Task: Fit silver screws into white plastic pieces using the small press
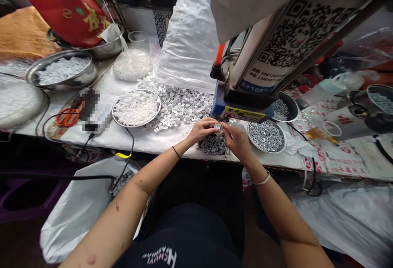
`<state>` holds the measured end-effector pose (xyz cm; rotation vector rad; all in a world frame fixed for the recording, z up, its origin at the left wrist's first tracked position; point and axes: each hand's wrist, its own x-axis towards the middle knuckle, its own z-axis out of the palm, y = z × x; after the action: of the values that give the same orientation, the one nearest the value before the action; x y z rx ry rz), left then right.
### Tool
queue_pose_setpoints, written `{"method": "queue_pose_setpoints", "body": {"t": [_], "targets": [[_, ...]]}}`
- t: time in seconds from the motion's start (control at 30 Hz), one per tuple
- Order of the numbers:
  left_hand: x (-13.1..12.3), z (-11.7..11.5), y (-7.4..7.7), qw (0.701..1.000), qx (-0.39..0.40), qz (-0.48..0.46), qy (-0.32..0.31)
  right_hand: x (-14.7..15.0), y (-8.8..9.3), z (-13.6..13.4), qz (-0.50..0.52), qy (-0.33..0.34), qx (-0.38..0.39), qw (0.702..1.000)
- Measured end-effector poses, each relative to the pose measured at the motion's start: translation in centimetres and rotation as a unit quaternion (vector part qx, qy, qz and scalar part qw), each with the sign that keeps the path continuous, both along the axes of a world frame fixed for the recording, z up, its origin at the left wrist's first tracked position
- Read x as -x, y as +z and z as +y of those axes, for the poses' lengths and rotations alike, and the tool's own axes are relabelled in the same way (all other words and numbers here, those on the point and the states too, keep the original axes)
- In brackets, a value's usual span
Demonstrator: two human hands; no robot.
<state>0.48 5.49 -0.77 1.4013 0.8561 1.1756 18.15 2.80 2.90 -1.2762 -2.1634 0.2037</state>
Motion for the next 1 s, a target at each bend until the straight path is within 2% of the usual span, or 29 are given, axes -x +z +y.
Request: {"method": "queue_pose_setpoints", "body": {"t": [0.07, 0.13, 0.23, 0.3, 0.4, 0.47, 0.57, 0.67, 0.73, 0.87, 0.93, 1.0], "targets": [[0.1, 0.1, 0.0, 1.000, 0.004, 0.006, -0.012, -1.4, -1.7, -0.7, -0.043, -0.072, -0.016, 0.996], [0.1, 0.3, -0.2, 1.000, 0.009, 0.002, -0.022, -2.9, -3.9, -1.7, -0.113, -0.114, -0.024, 0.987], [0.1, 0.5, -0.2, 0.999, 0.013, -0.005, -0.029, -4.5, -6.7, -2.8, -0.184, -0.119, -0.029, 0.975], [0.1, 0.6, -0.1, 0.999, 0.012, -0.003, -0.036, -5.1, -7.1, -2.9, -0.197, -0.111, -0.017, 0.974], [0.1, 0.9, -0.2, 0.999, -0.002, 0.003, -0.048, -4.9, -5.5, -2.1, -0.160, -0.084, 0.040, 0.983], [0.1, 1.0, -0.5, 0.998, -0.023, 0.006, -0.052, -3.8, -3.8, -1.7, -0.069, -0.075, 0.075, 0.992], [0.3, 0.7, -0.7, 0.996, -0.073, 0.036, -0.044, -1.0, -1.6, -2.0, 0.093, -0.069, 0.075, 0.990], [0.5, 0.0, -0.3, 0.986, -0.139, 0.088, -0.037, 1.4, -0.6, -2.7, 0.114, -0.070, 0.065, 0.989], [0.4, -0.4, 0.4, 0.979, -0.162, 0.120, -0.032, 2.1, -0.3, -2.9, 0.131, -0.084, 0.090, 0.984], [-0.3, 0.0, 2.3, 0.971, -0.126, 0.202, -0.004, 2.1, 0.0, -2.1, 0.222, -0.110, 0.159, 0.956], [-0.6, 0.9, 3.1, 0.964, -0.088, 0.248, -0.033, 2.0, 0.1, -1.5, 0.230, -0.111, 0.174, 0.951], [-0.7, 1.7, 3.7, 0.956, -0.049, 0.275, -0.089, 1.6, 0.0, -1.1, 0.210, -0.101, 0.185, 0.955]]}}
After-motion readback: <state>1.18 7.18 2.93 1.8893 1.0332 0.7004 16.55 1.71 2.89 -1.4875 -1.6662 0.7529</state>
